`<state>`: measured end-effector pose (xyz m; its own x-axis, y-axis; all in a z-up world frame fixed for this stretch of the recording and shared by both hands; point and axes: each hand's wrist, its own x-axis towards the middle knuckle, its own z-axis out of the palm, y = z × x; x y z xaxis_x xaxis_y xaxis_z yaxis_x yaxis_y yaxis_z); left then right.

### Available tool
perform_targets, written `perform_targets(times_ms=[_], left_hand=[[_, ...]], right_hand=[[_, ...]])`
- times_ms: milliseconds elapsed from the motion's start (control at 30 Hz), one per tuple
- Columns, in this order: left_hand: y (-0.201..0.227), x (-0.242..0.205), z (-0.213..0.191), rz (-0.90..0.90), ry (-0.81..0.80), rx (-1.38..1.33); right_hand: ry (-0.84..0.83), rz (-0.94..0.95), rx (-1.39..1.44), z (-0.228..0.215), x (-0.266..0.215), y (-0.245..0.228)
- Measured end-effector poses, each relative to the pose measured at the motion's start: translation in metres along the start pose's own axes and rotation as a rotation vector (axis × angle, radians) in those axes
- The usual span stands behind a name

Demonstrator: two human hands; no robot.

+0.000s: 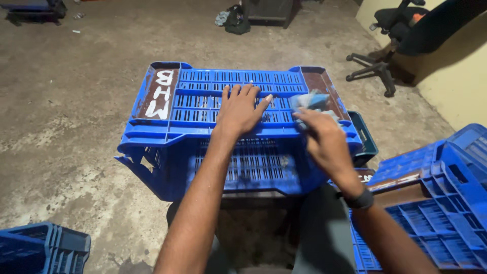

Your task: The person wipes a blue plastic crate with a cloth. They clean the top surface, sides, and interior of the crate, turning it over to reach different areas.

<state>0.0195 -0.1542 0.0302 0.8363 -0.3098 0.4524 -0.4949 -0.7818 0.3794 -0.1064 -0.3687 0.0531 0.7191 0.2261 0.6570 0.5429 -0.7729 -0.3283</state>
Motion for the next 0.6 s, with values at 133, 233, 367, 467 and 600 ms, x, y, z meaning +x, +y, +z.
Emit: perform_targets(times_ms=[133, 233, 367, 467, 600], left_hand=[[-0.006, -0.002, -0.002, 0.018, -0.037, 0.033], [-0.014, 0.001, 0.001, 0.095, -0.057, 0.081], [-0.016, 0.01, 0.001, 0.158, 0.012, -0.008], [-0.016, 0.007, -0.013, 0.045, 0.019, -0.237], [-0.036, -0.023, -0.079, 0.025, 0.471, -0.268]], right_hand=[[-0.056, -0.223, 0.122, 0.034, 0.013, -0.033], [-0.079, -0.179, 0.134, 0.046, 0.023, -0.042], [-0.179, -0.162, 0.134, 0.024, 0.033, -0.025], [-0.198, -0.14, 0.005, -0.007, 0.028, -0.003], [-0.136, -0.096, -0.04, -0.03, 0.014, 0.007]])
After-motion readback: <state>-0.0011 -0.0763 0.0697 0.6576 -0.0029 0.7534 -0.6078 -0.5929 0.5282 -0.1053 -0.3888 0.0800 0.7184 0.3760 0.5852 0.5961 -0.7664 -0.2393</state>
